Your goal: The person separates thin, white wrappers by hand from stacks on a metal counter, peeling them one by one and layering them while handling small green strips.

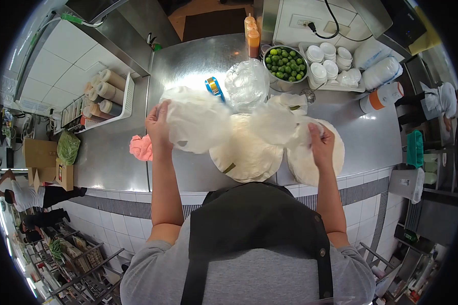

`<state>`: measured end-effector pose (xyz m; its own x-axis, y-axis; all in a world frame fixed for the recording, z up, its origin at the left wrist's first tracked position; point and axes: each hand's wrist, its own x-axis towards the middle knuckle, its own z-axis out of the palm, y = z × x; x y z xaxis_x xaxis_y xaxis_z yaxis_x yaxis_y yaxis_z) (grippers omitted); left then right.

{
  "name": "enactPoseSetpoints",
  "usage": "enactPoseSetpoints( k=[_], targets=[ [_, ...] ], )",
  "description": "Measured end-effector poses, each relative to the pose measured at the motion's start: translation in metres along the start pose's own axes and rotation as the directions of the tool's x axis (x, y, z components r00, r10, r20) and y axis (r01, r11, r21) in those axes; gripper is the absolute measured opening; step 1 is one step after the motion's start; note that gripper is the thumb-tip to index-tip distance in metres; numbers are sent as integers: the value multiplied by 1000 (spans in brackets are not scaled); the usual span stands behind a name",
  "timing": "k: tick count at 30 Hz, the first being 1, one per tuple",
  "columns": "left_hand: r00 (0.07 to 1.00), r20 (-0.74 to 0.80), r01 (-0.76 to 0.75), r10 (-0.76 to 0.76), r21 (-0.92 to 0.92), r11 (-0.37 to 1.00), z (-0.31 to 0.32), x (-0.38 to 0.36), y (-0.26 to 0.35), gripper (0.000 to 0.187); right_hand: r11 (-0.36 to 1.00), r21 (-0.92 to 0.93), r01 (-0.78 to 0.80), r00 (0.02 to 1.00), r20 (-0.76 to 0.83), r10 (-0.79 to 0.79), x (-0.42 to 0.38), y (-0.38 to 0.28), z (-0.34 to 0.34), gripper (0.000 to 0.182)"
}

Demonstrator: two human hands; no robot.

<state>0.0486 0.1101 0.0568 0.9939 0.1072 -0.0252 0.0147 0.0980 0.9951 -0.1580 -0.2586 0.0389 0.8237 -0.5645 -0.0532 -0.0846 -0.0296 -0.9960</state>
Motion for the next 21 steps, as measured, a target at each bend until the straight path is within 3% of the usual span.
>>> enactPoseSetpoints(
  k=[1, 3, 5, 7, 8, 10, 11, 12, 13, 14, 16, 19, 21],
  targets=[
    [999, -24, -31, 32, 26, 999, -2, 1, 3, 23, 1000, 2, 0, 1000, -2, 0, 2, -4, -8, 20],
    [999, 16, -48, 47, 82, 995, -4, -2, 9, 23, 913, -241, 329, 939, 188, -289, 5, -14, -24, 19],
    [996, 74, -63, 53, 132, 989, -4, -6, 11, 22, 898, -336, 284, 952, 212, -221, 3, -24, -36, 19],
    [992, 89, -101, 85, 190, 977, -1, -9, 7, 22, 807, -437, 396, 917, 237, -321, 0, -36, -37, 19],
    [990, 108, -114, 95, 182, 977, 0, -10, 3, 22, 805, -458, 378, 925, 216, -312, -2, -37, -38, 19],
    [989, 128, -102, 79, 186, 977, 1, -8, -5, 22, 945, -270, 185, 975, 168, -143, -4, -40, -41, 20],
    [990, 119, -101, 78, 200, 974, 2, -8, -10, 22, 942, -285, 175, 979, 149, -136, -5, -42, -45, 20],
    [989, 142, -70, 46, 171, 983, 4, -10, -10, 23, 998, -62, -4, 993, 116, 11, -6, -44, -48, 20],
    [987, 153, -64, 39, 164, 984, 6, -12, -11, 23, 969, 172, -175, 981, 119, 156, -7, -46, -53, 21],
    [987, 156, -63, 37, 168, 984, 8, -13, -11, 23, 970, 167, -174, 982, 109, 158, -9, -49, -58, 21],
    [987, 159, -59, 32, 173, 983, 13, -16, -11, 24, 882, 448, -147, 985, -18, 173, -14, -55, -68, 24],
    [987, 162, -49, 16, 202, 978, 14, -21, -13, 23, 854, 500, -145, 960, -138, 244, -23, -44, -93, 28],
    [981, 196, -36, -3, 198, 980, 16, -22, -17, 23, 855, 492, -164, 932, -206, 298, -23, 5, -117, 33]
  ],
)
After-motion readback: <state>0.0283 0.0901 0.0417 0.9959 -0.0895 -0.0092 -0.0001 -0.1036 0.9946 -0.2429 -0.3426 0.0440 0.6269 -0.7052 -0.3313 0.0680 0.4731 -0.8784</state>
